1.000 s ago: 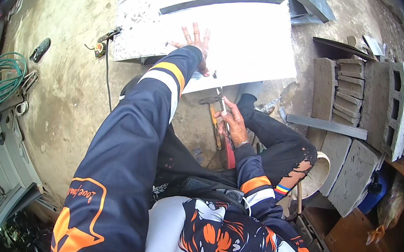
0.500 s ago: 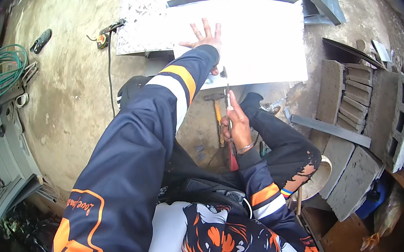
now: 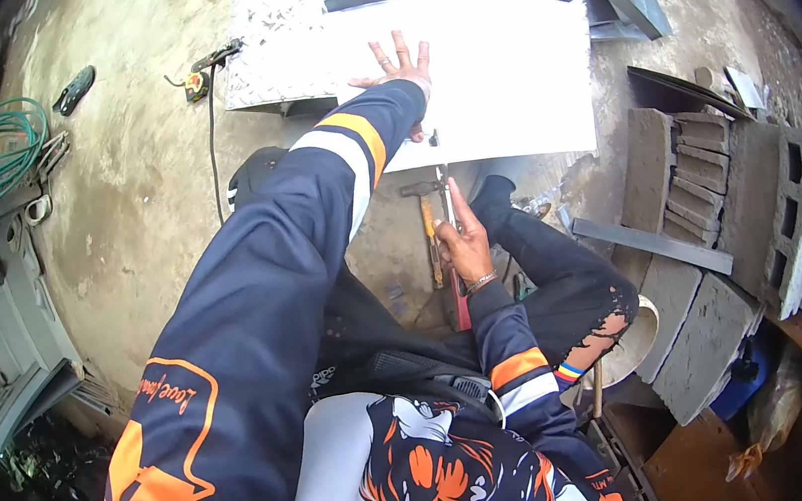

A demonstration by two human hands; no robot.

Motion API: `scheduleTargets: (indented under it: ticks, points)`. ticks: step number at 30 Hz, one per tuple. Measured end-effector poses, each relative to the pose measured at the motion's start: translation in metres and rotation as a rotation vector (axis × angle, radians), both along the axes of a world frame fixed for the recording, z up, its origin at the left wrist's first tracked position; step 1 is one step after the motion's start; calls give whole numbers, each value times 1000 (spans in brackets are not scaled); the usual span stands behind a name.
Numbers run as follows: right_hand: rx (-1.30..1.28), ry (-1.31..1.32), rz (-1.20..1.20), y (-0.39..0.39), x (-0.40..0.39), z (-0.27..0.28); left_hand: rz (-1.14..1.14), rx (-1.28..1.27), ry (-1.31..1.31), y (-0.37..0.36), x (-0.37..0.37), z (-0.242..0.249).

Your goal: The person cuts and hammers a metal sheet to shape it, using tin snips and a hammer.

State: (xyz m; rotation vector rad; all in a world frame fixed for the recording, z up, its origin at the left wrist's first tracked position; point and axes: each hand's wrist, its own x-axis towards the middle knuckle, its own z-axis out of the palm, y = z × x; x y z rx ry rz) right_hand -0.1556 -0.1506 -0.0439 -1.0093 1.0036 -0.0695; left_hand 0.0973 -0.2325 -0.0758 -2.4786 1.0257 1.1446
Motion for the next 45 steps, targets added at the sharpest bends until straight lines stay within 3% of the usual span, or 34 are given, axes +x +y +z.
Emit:
scheduleTargets:
  ticks: [32,45]
  points:
    - [96,23,2,-19,-18,-2,-33,61,-32,-2,-1,9]
    - [95,-96,15,-25,-14,-2,13,51,-34,-6,-4,15]
